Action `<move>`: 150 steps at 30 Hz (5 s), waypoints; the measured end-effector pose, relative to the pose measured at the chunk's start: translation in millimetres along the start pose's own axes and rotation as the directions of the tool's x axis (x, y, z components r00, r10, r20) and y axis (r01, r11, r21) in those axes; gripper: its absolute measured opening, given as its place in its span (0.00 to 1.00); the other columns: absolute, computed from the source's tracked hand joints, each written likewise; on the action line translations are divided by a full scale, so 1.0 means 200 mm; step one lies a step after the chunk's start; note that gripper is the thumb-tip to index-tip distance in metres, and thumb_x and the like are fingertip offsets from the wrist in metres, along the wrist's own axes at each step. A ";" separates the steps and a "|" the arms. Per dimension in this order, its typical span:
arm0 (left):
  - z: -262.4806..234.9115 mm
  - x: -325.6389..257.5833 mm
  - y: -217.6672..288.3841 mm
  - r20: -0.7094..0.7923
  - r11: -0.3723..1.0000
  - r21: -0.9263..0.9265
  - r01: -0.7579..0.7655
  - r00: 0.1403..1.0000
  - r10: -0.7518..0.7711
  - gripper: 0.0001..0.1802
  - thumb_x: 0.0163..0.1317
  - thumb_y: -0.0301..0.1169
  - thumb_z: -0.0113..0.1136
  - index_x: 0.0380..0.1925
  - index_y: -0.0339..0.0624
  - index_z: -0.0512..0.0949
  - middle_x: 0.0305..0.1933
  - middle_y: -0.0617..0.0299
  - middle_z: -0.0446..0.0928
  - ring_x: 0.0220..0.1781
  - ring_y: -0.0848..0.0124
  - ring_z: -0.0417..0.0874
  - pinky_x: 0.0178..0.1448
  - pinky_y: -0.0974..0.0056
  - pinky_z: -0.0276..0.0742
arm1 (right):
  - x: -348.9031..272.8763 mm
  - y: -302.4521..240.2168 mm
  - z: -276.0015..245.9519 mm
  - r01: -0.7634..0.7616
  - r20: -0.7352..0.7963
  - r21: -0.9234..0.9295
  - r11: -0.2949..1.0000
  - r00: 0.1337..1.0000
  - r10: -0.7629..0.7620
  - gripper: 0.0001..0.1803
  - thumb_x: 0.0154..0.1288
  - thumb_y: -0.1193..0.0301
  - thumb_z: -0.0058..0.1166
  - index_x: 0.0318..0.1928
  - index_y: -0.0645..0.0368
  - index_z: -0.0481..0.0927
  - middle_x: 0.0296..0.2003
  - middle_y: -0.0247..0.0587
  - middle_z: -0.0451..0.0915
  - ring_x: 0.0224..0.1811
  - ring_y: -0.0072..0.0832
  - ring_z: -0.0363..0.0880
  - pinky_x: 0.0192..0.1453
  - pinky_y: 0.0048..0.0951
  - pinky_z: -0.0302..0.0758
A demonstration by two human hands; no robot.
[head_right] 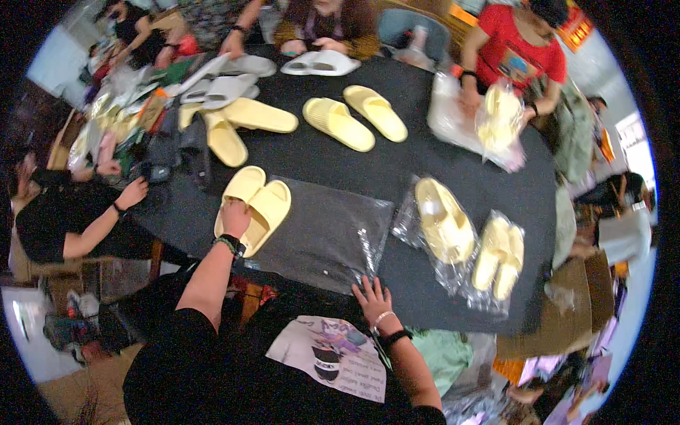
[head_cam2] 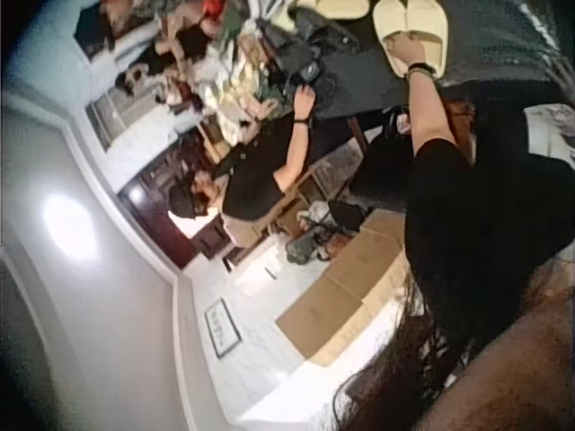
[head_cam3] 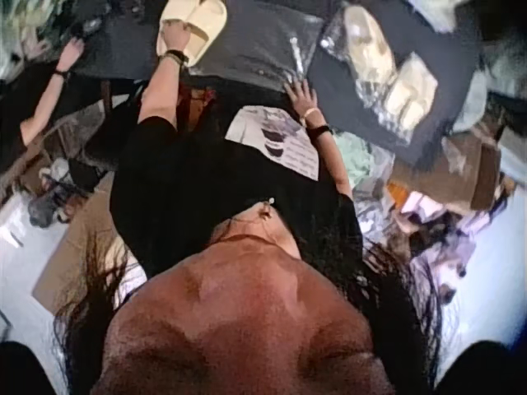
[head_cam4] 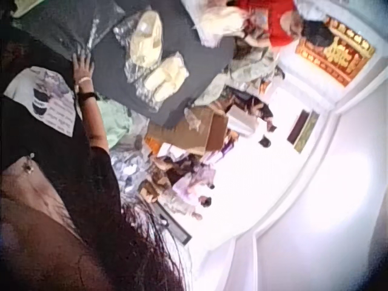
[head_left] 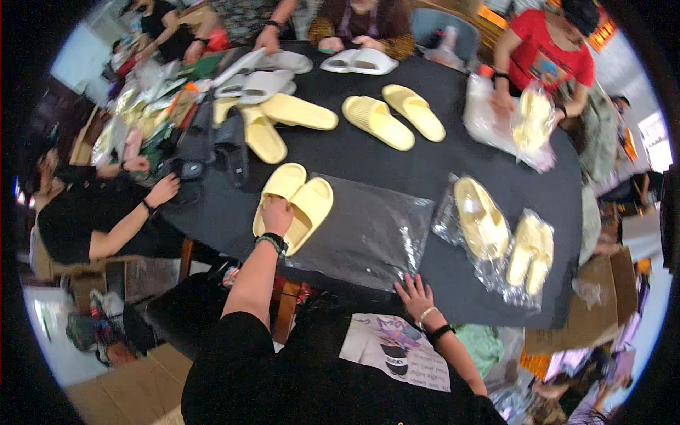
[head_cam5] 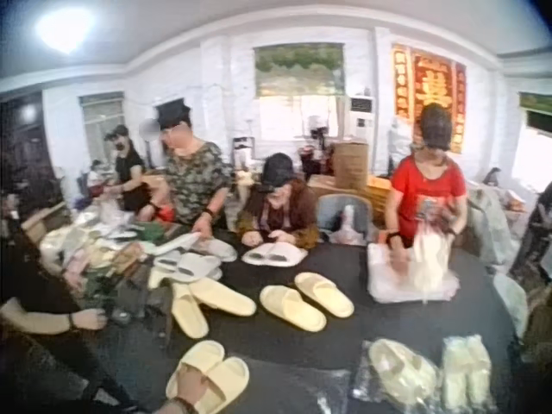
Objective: Sorting and packing slippers into plastic bags and larger transport bags.
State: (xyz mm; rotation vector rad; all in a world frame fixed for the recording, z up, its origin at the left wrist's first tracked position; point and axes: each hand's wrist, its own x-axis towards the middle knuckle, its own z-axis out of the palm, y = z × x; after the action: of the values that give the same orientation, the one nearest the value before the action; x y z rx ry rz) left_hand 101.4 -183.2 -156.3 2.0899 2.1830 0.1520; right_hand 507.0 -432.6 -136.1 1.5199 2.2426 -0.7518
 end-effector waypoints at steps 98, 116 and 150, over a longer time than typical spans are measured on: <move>-0.38 -0.23 0.21 0.726 -0.070 -0.653 0.754 0.650 0.225 0.35 0.67 0.57 0.48 0.61 0.39 0.66 0.48 0.52 0.79 0.40 0.67 0.81 0.41 0.67 0.68 | 0.21 0.12 -0.20 -0.101 0.201 0.956 -0.275 0.910 0.362 0.47 0.64 0.58 0.60 0.70 0.59 0.43 0.44 0.43 0.78 0.40 0.28 0.78 0.44 0.35 0.77; -0.47 -0.16 0.29 0.591 0.077 -0.801 0.593 0.766 0.254 0.25 0.72 0.38 0.49 0.66 0.45 0.61 0.47 0.51 0.81 0.34 0.68 0.84 0.35 0.69 0.79 | 0.16 0.07 -0.06 -0.011 -0.014 0.998 0.060 0.918 0.396 0.36 0.61 0.73 0.62 0.64 0.63 0.56 0.30 0.38 0.78 0.29 0.22 0.77 0.30 0.23 0.73; -0.60 -0.14 0.37 0.617 0.124 -0.784 0.608 0.743 0.260 0.16 0.70 0.35 0.50 0.54 0.40 0.72 0.40 0.52 0.82 0.32 0.68 0.84 0.35 0.67 0.78 | 0.76 0.45 -0.41 -0.137 -0.376 0.831 0.540 0.577 0.725 0.23 0.51 0.70 0.64 0.48 0.58 0.73 0.32 0.47 0.83 0.35 0.39 0.83 0.40 0.37 0.79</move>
State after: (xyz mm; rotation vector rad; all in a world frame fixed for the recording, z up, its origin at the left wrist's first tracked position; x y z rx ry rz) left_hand 157.5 -207.7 -25.7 0.7659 1.1456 0.5781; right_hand 535.3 -244.4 -174.0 3.1492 1.7227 -1.0966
